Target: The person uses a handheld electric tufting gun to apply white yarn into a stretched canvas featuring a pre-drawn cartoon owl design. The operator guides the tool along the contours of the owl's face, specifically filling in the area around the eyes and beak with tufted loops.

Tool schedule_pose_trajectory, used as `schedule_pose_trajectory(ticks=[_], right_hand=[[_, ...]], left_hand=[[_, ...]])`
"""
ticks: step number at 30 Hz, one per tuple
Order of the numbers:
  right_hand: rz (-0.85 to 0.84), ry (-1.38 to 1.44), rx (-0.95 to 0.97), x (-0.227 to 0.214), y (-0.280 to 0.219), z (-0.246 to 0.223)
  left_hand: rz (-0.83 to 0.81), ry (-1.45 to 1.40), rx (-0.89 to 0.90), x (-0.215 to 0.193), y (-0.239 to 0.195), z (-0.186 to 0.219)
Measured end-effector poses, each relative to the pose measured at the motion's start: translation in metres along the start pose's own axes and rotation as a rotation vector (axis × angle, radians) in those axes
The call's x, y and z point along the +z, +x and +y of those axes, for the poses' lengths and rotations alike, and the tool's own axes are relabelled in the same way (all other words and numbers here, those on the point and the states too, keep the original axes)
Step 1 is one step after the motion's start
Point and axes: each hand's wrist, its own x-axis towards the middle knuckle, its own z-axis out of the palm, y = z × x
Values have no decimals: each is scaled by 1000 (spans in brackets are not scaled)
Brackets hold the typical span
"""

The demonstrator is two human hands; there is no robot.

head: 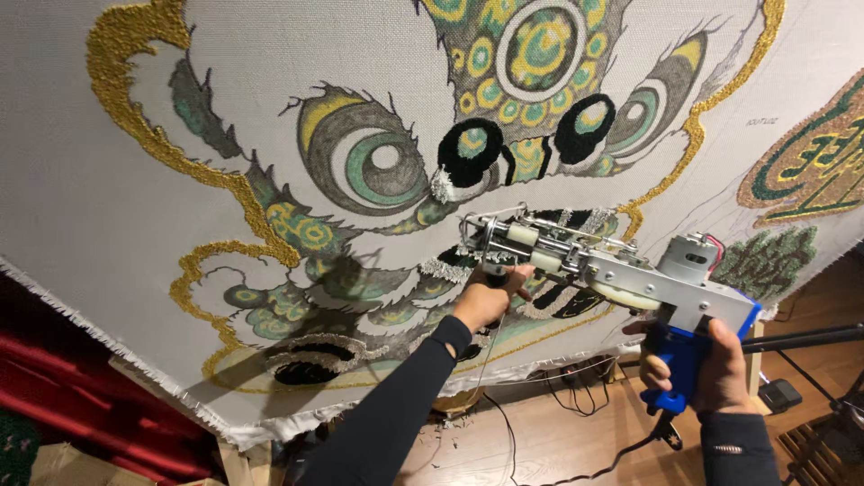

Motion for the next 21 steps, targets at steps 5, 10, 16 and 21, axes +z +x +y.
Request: schedule_pose_trajectory(ticks=[5, 10, 16, 21], right_hand=[[-183, -90, 159, -24, 48, 20], [-146, -137, -31, 20, 120, 6], [-48, -665, -181, 122, 204, -10], [-193, -1341, -632, 200, 237, 14]], left_hand=[[232, 236, 86, -30, -43, -18], [549, 180, -24, -81, -98, -26], [728, -40, -67, -129, -156, -52], [781, -140, 85, -157, -179, -96]])
